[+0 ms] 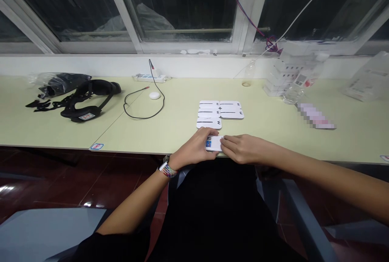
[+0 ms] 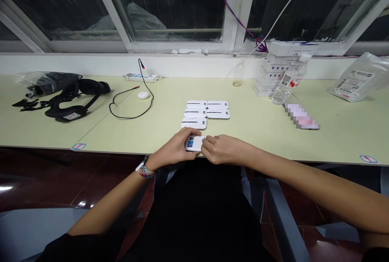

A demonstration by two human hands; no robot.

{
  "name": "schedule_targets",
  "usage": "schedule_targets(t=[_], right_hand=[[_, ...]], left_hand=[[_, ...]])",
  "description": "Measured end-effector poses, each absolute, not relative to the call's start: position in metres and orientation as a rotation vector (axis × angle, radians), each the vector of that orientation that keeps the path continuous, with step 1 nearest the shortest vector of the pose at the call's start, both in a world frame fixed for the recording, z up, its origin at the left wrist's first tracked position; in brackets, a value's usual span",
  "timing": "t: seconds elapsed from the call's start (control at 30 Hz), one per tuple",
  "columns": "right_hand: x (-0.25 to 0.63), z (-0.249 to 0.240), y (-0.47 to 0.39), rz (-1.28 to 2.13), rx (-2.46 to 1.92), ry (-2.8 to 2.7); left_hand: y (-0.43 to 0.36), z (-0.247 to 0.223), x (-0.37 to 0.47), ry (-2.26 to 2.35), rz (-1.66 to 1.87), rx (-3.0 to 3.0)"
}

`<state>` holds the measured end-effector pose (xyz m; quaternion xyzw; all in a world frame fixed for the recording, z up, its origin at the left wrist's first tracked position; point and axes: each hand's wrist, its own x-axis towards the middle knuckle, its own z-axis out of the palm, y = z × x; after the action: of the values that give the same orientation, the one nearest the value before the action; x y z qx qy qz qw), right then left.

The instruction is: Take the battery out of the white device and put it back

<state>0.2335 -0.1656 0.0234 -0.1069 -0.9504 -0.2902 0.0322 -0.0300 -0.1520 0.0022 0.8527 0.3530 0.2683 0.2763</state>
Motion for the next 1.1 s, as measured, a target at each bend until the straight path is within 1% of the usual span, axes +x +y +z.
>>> schedule_targets(t=[0.07, 0.13, 0.23, 0.33, 0.4, 0.47, 0.57, 0.7, 0.77, 0.83, 0.87, 0.9, 0.97, 1.03, 1.1], right_hand=[[0.234, 0.024, -0.165, -0.866, -0.350, -2.941], [0.233, 0.026, -0.167, -0.747, -0.394, -2.972], [0.233, 0.028, -0.170, -0.411, -0.599, -2.944], [0.234, 0.026, -0.171, -0.058, -0.876, -2.758], [0.233, 0.023, -0.169, 0.125, -0.952, -2.652], [0.232, 0.022, -0.167, 0.236, -0.947, -2.576], [0.234, 0.026, -0.161, 0.192, -0.879, -2.505], [0.253, 0.031, -0.144, -0.143, -0.644, -2.572], [0.270, 0.032, -0.129, -0.281, -0.566, -2.514], [0.285, 0.031, -0.109, -0.372, -0.636, -2.317], [0.290, 0.030, -0.097, -0.390, -0.746, -2.154], [0.294, 0.028, -0.086, -0.359, -0.859, -1.983], [0.294, 0.024, -0.064, -0.139, -1.069, -1.733], [0.289, 0.018, -0.047, 0.144, -1.265, -1.629], [0.283, 0.011, -0.037, 0.321, -1.427, -1.654]], left_hand=[[-0.152, 0.002, -0.029, 0.953, 0.725, 2.287], [-0.152, 0.000, -0.028, 0.950, 0.741, 2.270], [-0.152, -0.003, -0.027, 0.919, 0.778, 2.241], [-0.153, -0.003, -0.028, 0.887, 0.800, 2.232], [-0.153, -0.001, -0.028, 0.874, 0.797, 2.235], [-0.153, 0.000, -0.029, 0.862, 0.792, 2.246], [-0.153, 0.001, -0.030, 0.846, 0.805, 2.246], [-0.153, -0.002, -0.030, 0.845, 0.836, 2.159], [-0.152, -0.004, -0.030, 0.853, 0.840, 2.126], [-0.152, -0.007, -0.030, 0.860, 0.849, 2.106], [-0.151, -0.008, -0.031, 0.864, 0.856, 2.102], [-0.151, -0.009, -0.031, 0.866, 0.863, 2.104], [-0.150, -0.011, -0.031, 0.862, 0.877, 2.123], [-0.150, -0.012, -0.032, 0.851, 0.881, 2.147], [-0.150, -0.011, -0.033, 0.842, 0.875, 2.164]])
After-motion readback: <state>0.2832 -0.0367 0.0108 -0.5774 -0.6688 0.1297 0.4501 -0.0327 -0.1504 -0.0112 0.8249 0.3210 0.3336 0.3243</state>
